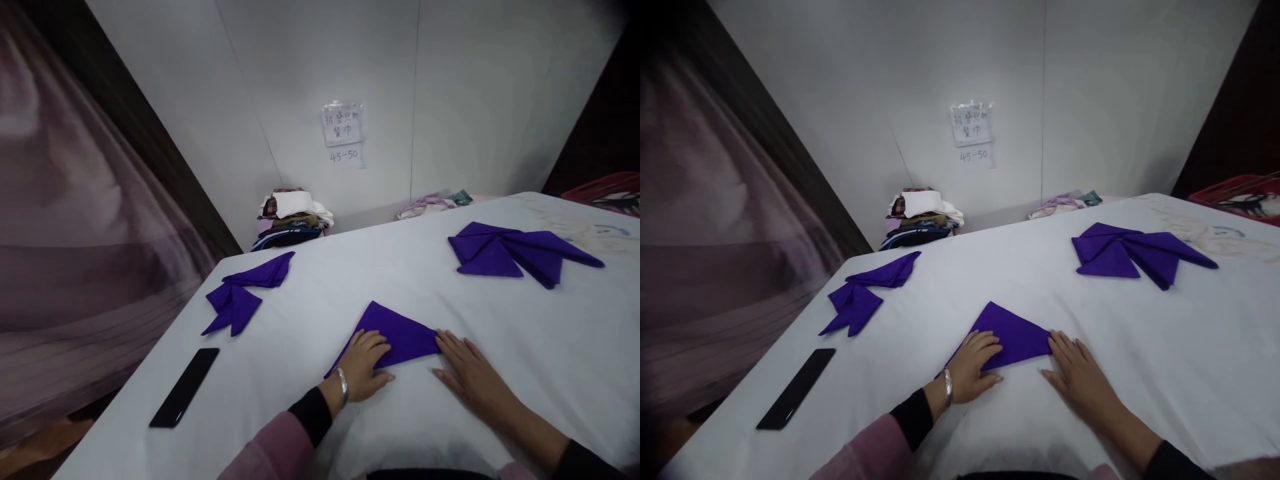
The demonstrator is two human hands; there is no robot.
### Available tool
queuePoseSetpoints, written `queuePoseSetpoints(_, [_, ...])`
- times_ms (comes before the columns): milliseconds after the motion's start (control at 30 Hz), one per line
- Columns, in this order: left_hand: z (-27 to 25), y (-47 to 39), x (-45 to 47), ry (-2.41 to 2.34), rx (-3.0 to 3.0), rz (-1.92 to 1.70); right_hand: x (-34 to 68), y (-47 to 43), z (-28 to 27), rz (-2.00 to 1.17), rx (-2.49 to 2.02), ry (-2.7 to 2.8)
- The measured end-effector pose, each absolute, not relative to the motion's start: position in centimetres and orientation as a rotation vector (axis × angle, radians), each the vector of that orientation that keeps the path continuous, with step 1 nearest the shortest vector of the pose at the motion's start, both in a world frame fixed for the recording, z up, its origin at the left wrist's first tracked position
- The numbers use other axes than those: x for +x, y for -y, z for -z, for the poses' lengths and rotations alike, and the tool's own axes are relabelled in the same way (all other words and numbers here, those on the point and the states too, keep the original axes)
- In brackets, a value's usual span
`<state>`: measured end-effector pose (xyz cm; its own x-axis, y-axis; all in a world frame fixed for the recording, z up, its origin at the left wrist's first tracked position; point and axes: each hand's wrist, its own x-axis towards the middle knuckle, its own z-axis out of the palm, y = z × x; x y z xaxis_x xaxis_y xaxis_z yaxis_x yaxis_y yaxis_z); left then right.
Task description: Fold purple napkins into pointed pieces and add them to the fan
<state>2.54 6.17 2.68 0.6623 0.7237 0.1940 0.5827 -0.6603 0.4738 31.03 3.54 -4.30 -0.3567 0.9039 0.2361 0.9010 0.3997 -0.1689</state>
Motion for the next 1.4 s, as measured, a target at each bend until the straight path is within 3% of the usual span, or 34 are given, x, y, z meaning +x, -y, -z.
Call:
queuePoseSetpoints(267, [-1.3,-4.3,-2.7,-1.299,2.602,-0.345,31.6,-4.0,4.3,0.012,-1.556,2.404])
queuePoseSetpoints(667, [-0.5,-0.1,2.1,-1.434,2.578,-0.032,34.9,-7.9,1.3,-0.189,-1.284,2.597])
queuePoseSetpoints(833, [-1.3,0.6,3.0,-1.456,2.589,0.054,31.2,-6.4,0.6,-0.133,-1.221,2.553])
queuePoseSetpoints(1133, [-1.8,1.3,3.3,-1.507,2.620,-0.038,21.5,-1.0,0.0,-0.540,-1.122,2.520])
queuePoseSetpoints(1400, [-4.1,2.8,4.1,-1.429,2.510,0.019,21.3,0.1,0.3,-0.604,-1.031,2.460])
